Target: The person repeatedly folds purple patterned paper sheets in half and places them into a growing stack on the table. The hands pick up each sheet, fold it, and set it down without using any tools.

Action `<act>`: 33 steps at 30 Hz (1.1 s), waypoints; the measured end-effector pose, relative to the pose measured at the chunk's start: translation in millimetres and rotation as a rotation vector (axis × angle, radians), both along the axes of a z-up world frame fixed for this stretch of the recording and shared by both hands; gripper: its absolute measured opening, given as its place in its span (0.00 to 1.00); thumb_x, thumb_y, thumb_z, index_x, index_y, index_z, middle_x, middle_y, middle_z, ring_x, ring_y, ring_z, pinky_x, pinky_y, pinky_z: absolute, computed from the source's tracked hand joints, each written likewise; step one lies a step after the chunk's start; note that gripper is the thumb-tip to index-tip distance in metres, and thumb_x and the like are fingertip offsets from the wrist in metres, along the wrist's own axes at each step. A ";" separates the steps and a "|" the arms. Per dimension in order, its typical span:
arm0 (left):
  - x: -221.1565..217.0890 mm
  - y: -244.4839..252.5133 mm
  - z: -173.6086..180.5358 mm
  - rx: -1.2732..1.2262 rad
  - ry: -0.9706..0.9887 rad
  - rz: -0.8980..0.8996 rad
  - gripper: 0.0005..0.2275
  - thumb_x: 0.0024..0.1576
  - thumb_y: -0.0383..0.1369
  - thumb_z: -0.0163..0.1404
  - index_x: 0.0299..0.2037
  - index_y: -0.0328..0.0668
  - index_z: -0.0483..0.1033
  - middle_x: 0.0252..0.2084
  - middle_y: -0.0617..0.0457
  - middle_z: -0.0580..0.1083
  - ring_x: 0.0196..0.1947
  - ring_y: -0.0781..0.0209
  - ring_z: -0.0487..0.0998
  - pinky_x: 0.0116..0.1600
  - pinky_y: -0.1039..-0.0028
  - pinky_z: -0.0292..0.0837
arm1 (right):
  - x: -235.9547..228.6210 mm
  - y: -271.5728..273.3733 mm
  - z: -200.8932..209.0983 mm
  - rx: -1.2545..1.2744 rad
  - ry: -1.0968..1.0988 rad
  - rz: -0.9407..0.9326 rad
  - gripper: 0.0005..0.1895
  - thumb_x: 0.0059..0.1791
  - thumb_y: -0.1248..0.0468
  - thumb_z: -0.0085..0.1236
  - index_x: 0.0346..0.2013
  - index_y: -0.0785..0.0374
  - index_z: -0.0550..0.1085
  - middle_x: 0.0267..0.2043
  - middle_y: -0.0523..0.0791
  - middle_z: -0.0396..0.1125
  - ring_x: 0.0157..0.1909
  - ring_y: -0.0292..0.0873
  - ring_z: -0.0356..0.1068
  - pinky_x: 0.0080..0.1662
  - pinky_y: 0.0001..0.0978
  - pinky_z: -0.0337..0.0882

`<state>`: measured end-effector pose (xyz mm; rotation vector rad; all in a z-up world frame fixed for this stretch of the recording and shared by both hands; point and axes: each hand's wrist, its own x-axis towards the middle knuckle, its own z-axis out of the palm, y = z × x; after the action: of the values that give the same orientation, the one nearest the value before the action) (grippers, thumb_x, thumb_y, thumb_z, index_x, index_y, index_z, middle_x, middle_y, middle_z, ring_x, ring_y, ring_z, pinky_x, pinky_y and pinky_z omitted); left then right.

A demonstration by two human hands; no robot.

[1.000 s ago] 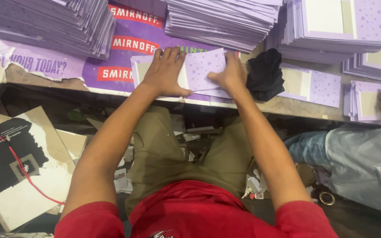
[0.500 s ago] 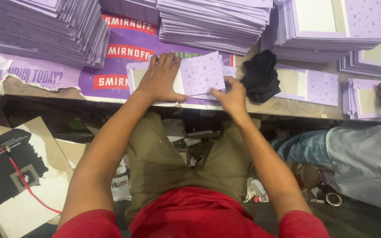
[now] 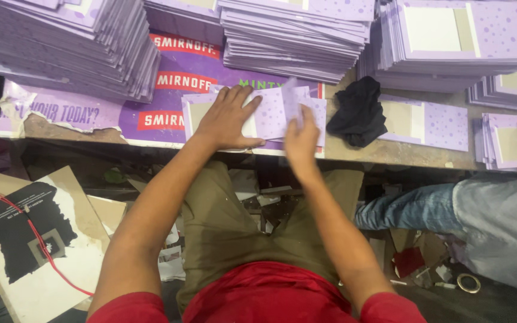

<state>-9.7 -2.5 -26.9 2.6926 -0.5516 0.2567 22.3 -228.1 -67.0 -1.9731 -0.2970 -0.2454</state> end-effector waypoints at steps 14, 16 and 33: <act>2.9 -0.6 -9.0 0.069 -0.097 -0.086 0.40 0.55 0.64 0.47 0.58 0.27 0.74 0.64 0.37 0.71 0.67 0.45 0.67 0.71 0.53 0.54 | 7.5 -2.1 36.3 0.574 0.551 0.154 0.20 0.48 0.74 0.57 0.56 0.77 0.70 0.51 0.55 0.73 0.51 0.47 0.75 0.53 0.35 0.76; 5.2 0.8 -13.6 0.062 -0.065 -0.079 0.38 0.57 0.63 0.46 0.59 0.28 0.74 0.64 0.37 0.71 0.68 0.46 0.68 0.72 0.53 0.53 | 2.6 5.3 44.6 0.580 0.565 0.155 0.19 0.50 0.73 0.56 0.56 0.78 0.72 0.52 0.58 0.73 0.48 0.47 0.75 0.49 0.35 0.76; 13.6 4.3 -12.4 0.016 0.094 0.186 0.43 0.47 0.59 0.55 0.66 0.32 0.65 0.70 0.38 0.64 0.73 0.49 0.58 0.72 0.39 0.39 | -29.5 28.1 22.5 0.458 0.398 -0.020 0.16 0.53 0.69 0.51 0.55 0.72 0.71 0.46 0.52 0.72 0.42 0.42 0.74 0.44 0.37 0.75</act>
<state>3.9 1.8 -39.3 2.7578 -0.2766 0.1746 -7.2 -200.0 -44.5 -1.5275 0.0382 0.0673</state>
